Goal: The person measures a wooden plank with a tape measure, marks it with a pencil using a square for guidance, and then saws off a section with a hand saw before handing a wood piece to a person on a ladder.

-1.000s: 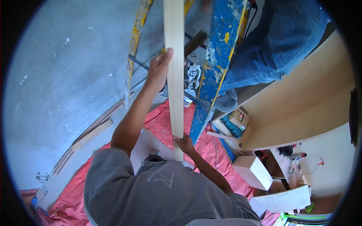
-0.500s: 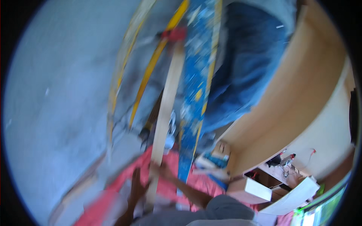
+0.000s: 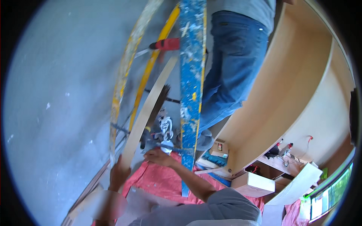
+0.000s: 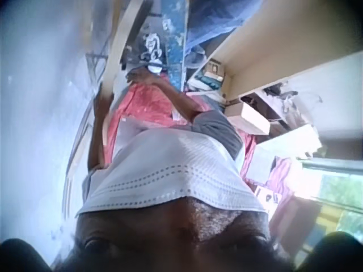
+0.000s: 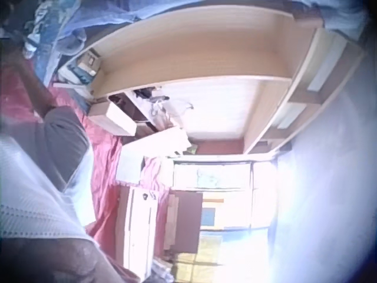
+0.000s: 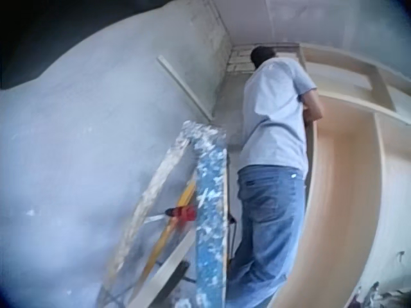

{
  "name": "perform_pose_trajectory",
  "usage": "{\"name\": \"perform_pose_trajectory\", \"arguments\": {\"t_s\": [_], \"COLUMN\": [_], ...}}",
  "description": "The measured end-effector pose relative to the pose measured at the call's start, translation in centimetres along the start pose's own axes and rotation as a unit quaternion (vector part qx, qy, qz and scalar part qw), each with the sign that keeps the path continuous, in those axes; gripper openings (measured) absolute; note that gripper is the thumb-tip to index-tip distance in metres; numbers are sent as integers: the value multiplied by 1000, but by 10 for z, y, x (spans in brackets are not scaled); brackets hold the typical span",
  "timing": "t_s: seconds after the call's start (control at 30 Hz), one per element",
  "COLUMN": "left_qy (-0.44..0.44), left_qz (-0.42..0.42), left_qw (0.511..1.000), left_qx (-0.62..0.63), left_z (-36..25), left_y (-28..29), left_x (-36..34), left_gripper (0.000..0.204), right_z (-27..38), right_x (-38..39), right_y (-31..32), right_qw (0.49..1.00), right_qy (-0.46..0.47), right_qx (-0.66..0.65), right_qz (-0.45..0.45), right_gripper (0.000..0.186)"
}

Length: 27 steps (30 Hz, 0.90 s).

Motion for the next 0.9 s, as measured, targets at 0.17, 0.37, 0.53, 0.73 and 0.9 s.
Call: {"name": "perform_pose_trajectory", "arguments": {"t_s": [0.17, 0.37, 0.53, 0.73, 0.9], "left_qy": [-1, 44, 15, 14, -257], "left_qz": [21, 87, 157, 169, -124], "left_qw": [991, 995, 986, 950, 958], "left_qx": [129, 32, -58, -263, 22], "left_z": [11, 1, -9, -53, -239], "left_y": [4, -14, -32, -4, 74], "left_x": [-92, -150, -159, -185, -267], "left_gripper": [80, 83, 84, 82, 58], "right_z": [24, 17, 83, 210, 202], "right_x": [97, 216, 223, 162, 88], "right_y": [-13, 3, 44, 81, 123], "right_qw": [997, 978, 958, 806, 726], "right_qy": [-32, 18, 64, 218, 310], "right_qx": [58, -172, 75, 406, 488], "right_qz": [36, -116, -268, -371, -372], "right_gripper": [39, 42, 36, 53, 81]}}
Point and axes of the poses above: each hand's wrist, its own x-axis away from the middle knuckle, its own y-axis out of the back of the hand, z = x × y, the point moved 2 cm from there along -x, towards the middle knuckle, and after that the axes turned 14 degrees about y, right-handed, at the moved point
